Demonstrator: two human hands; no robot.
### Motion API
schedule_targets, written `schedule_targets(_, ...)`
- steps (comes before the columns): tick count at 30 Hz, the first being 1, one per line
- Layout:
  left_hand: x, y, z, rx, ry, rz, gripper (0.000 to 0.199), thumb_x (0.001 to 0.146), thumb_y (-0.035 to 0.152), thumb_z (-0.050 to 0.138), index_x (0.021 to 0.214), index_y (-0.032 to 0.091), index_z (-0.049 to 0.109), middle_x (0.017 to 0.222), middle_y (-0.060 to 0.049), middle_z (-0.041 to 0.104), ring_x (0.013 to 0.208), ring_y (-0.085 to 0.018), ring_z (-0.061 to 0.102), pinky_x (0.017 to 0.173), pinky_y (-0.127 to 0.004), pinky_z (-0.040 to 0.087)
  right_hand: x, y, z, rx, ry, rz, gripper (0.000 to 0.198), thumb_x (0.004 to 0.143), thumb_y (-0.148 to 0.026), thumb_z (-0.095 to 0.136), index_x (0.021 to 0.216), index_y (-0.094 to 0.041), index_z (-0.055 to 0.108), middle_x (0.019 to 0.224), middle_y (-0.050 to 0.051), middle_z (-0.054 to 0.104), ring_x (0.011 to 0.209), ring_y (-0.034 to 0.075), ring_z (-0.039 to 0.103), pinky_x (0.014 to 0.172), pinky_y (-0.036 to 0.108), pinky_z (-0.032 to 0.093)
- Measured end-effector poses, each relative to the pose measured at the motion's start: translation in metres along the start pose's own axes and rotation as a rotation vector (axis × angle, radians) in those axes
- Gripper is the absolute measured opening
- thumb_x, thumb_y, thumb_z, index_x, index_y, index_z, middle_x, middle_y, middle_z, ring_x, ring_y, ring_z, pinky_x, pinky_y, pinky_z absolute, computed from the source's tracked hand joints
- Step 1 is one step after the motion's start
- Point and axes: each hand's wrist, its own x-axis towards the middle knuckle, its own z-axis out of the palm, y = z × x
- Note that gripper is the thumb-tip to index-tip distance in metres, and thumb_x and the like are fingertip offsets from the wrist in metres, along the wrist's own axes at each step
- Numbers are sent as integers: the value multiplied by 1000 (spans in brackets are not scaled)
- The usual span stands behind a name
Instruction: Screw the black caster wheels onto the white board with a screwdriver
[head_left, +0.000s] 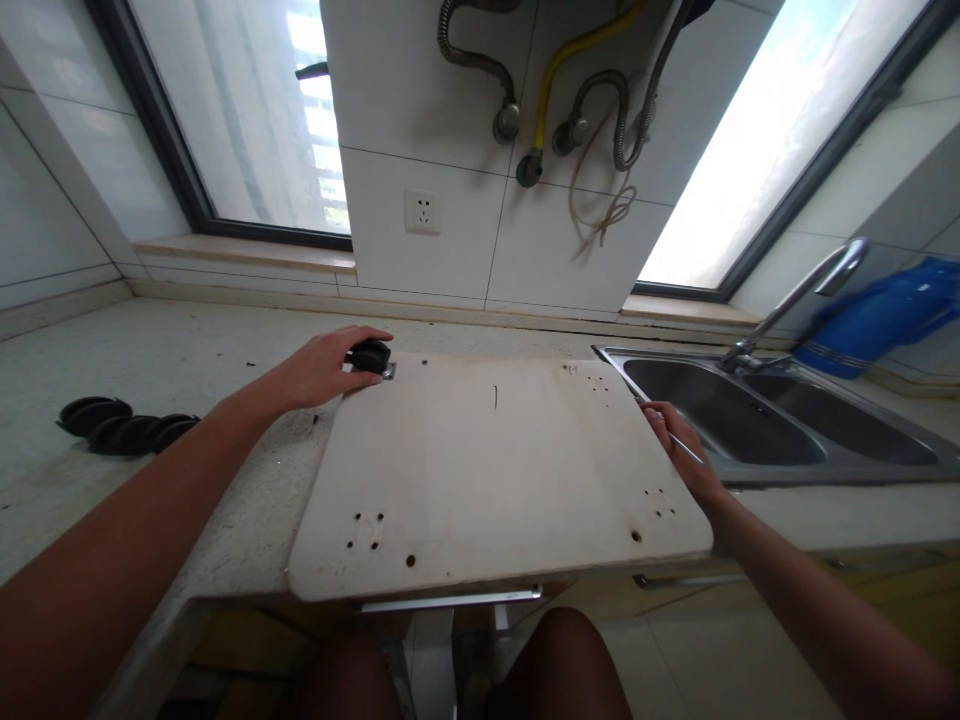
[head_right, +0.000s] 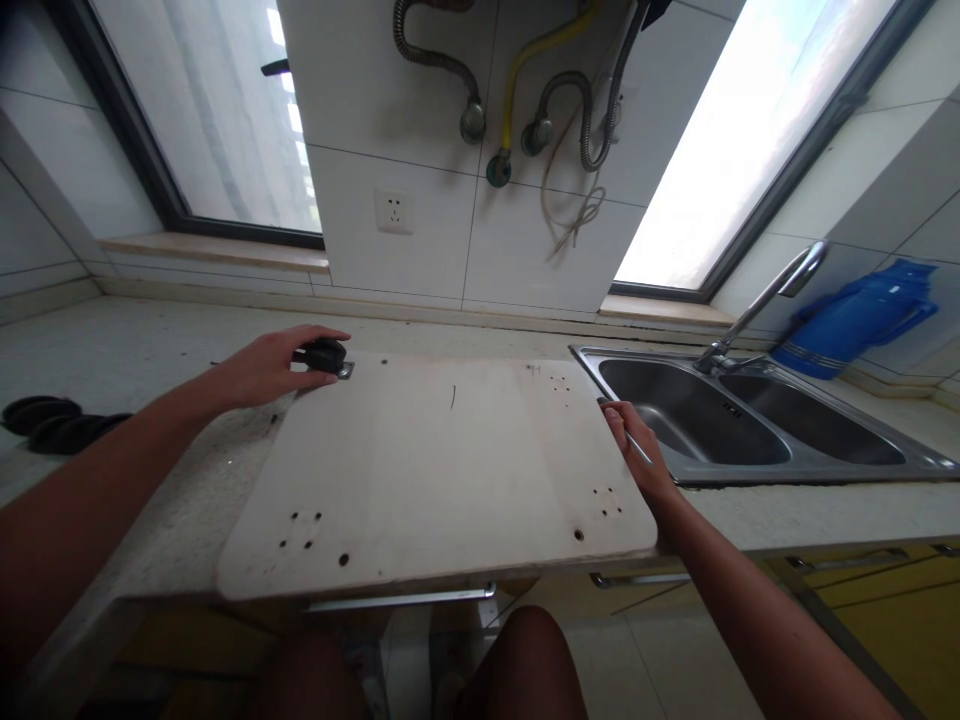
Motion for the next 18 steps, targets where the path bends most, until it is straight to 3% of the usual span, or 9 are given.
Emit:
schedule_targets(10, -3, 4, -2, 35, 14, 55, 78, 85, 68, 73, 151, 25, 69, 144, -13, 75, 126, -37, 72, 118, -51, 54, 1, -4, 0, 1, -16, 11, 63, 100, -81, 41, 107, -25, 71, 107, 14, 76, 98, 32, 69, 80, 43, 53)
schedule_targets(18, -4, 9, -9, 34, -36, 18, 82, 81, 69, 76, 149, 25, 70, 144, -12, 75, 124, -36, 73, 111, -47, 56, -1, -4, -1, -13, -31, 13, 64, 102, -80, 41, 114, -25, 72, 109, 14, 76, 100, 32, 69, 83, 43, 53)
